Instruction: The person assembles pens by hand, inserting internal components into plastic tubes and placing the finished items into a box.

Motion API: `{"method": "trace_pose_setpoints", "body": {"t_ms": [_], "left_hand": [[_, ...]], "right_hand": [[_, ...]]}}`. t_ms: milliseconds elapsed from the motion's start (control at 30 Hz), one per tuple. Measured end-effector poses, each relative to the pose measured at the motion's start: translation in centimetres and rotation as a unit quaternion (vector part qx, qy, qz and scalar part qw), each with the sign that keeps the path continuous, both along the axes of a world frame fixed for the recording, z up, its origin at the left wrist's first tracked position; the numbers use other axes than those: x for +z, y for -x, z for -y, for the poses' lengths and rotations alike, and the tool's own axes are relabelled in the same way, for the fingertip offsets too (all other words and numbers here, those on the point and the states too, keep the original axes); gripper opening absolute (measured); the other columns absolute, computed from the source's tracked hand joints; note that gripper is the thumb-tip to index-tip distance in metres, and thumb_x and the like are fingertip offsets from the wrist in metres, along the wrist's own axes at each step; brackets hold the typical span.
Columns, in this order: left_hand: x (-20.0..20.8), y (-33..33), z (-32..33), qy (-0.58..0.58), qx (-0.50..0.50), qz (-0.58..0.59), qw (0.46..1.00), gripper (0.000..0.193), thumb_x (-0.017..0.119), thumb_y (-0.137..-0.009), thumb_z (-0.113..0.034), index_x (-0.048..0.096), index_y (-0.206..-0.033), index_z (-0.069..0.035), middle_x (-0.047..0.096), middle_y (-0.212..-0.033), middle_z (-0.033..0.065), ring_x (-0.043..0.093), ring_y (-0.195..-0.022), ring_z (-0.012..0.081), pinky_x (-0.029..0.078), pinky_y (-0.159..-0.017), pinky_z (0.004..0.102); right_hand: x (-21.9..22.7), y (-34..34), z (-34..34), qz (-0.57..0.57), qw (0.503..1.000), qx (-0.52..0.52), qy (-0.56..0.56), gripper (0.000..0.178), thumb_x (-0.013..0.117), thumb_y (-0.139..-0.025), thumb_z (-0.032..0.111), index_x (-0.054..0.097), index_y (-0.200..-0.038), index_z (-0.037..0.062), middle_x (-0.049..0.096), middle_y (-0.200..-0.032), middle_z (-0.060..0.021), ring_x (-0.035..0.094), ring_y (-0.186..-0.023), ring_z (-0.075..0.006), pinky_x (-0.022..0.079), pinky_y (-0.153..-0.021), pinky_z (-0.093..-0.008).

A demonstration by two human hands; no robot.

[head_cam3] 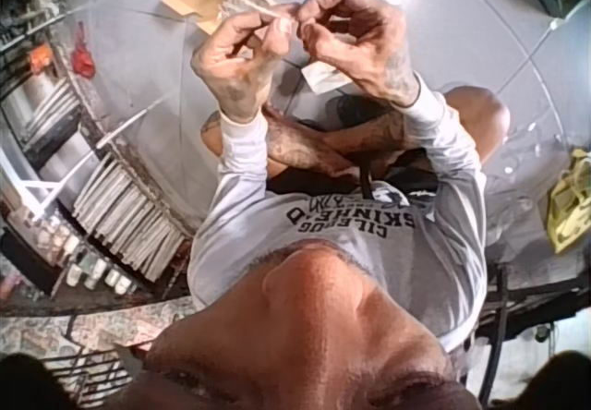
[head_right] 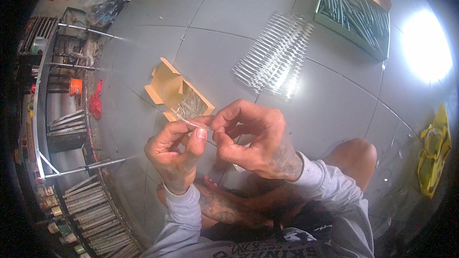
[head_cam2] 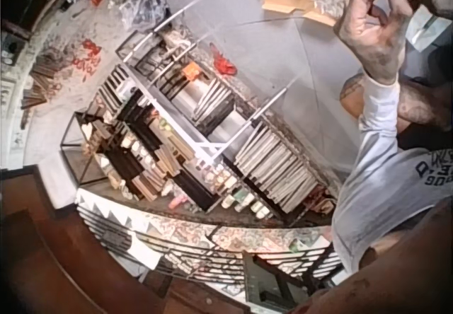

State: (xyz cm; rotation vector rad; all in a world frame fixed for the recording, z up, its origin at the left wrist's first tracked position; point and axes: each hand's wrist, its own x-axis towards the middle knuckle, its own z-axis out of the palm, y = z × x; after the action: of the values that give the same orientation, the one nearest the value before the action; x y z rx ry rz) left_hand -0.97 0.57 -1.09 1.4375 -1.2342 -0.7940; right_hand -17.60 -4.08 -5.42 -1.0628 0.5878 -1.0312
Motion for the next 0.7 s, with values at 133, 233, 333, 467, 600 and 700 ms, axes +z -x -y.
{"method": "trace_pose_setpoints", "body": {"t_ms": [133, 233, 333, 467, 600, 700], "left_hand": [[-0.2, 0.1, 0.0, 0.01, 0.0, 0.01, 1.0, 0.014, 0.081, -0.082, -0.004, 0.071, -0.089, 0.004, 0.078, -0.092, 0.0128, 0.059, -0.061, 0.0025, 0.039, -0.047, 0.0168], [-0.2, 0.1, 0.0, 0.021, -0.002, 0.04, 0.999, 0.014, 0.081, -0.08, -0.004, 0.072, -0.088, 0.003, 0.078, -0.09, 0.011, 0.056, -0.058, 0.0022, 0.039, -0.046, 0.0169], [-0.1, 0.1, 0.1, 0.028, -0.005, 0.083, 0.996, 0.013, 0.081, -0.079, -0.003, 0.072, -0.086, 0.001, 0.078, -0.089, 0.009, 0.052, -0.055, 0.0018, 0.039, -0.046, 0.0169], [0.1, 0.1, 0.0, 0.026, -0.005, 0.103, 0.994, 0.013, 0.082, -0.076, -0.004, 0.073, -0.084, -0.001, 0.078, -0.088, 0.007, 0.048, -0.051, 0.0016, 0.036, -0.046, 0.0177], [0.0, -0.3, -0.1, 0.034, -0.021, 0.167, 0.985, 0.015, 0.085, -0.075, -0.008, 0.074, -0.085, -0.006, 0.079, -0.088, 0.0039, 0.046, -0.048, 0.0025, 0.035, -0.05, 0.0207], [0.2, -0.2, 0.1, 0.078, -0.059, 0.22, 0.971, 0.017, 0.087, -0.074, -0.012, 0.076, -0.087, -0.009, 0.079, -0.088, 0.0016, 0.045, -0.047, 0.0034, 0.036, -0.054, 0.0226]], "right_hand": [[0.0, 0.0, 0.0, -0.003, 1.0, -0.003, 0.002, 0.013, 0.069, -0.085, 0.0, 0.065, -0.097, -0.0033, 0.073, -0.091, -0.0081, 0.067, -0.081, -0.0094, 0.057, -0.073, -0.0277], [0.0, 0.2, 0.0, -0.007, 1.0, 0.005, -0.002, 0.012, 0.069, -0.085, 0.0, 0.064, -0.096, -0.0036, 0.073, -0.089, -0.0078, 0.067, -0.079, -0.0101, 0.058, -0.072, -0.0279], [0.0, 0.1, 0.0, -0.005, 1.0, -0.001, -0.001, 0.012, 0.07, -0.085, 0.001, 0.064, -0.094, -0.0035, 0.073, -0.088, -0.0078, 0.068, -0.078, -0.0106, 0.058, -0.071, -0.0282], [-0.3, 0.1, 0.1, -0.02, 0.999, -0.014, 0.023, 0.011, 0.072, -0.085, 0.002, 0.065, -0.092, -0.0023, 0.073, -0.085, -0.0067, 0.069, -0.079, -0.0109, 0.058, -0.071, -0.0285], [-1.0, 0.2, 0.2, -0.054, 0.996, -0.03, 0.07, 0.01, 0.073, -0.085, 0.003, 0.065, -0.09, -0.0008, 0.073, -0.081, -0.006, 0.071, -0.079, -0.0118, 0.058, -0.069, -0.0286], [-0.9, 0.2, 0.1, -0.073, 0.991, -0.056, 0.096, 0.01, 0.072, -0.085, 0.003, 0.064, -0.088, -0.0008, 0.075, -0.084, -0.0095, 0.072, -0.079, -0.0133, 0.06, -0.069, -0.0293]]}}
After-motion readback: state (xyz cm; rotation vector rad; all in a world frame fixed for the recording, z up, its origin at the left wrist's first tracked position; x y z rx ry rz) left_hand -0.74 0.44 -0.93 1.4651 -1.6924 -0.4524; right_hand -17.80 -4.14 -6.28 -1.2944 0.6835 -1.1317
